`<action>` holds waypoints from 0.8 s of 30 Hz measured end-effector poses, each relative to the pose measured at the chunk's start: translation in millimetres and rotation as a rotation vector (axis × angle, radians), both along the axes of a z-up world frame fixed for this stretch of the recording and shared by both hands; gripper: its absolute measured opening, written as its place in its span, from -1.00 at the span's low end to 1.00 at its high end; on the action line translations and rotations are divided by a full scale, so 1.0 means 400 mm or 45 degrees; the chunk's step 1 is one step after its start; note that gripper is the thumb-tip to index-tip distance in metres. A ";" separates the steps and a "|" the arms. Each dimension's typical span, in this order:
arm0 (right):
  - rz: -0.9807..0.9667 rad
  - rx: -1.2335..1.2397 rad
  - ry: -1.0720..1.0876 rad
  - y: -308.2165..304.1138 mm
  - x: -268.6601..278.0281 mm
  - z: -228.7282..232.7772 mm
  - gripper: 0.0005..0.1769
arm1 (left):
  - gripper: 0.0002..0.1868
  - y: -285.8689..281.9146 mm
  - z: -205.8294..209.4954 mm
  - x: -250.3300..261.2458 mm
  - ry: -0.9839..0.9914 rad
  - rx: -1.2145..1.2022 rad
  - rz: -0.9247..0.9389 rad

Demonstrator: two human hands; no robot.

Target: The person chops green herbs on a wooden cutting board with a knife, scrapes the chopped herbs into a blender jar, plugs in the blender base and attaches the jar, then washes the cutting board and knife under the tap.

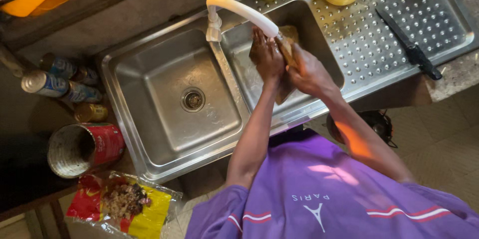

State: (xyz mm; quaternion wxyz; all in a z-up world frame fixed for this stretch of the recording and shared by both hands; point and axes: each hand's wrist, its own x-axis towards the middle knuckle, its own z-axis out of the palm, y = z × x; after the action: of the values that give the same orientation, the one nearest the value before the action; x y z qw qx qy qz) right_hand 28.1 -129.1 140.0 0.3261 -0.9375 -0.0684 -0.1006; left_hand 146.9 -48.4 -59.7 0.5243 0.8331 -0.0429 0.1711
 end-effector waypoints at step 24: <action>0.048 0.316 0.120 -0.126 -0.040 0.028 -0.29 | -0.57 0.020 0.097 0.012 -0.220 0.124 0.217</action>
State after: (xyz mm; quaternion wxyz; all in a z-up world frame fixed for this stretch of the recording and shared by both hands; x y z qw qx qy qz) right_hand 12.1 -179.5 151.2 0.4443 -0.8921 -0.0579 -0.0580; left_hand 151.6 -40.4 -21.0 0.4610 0.8404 -0.0254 0.2840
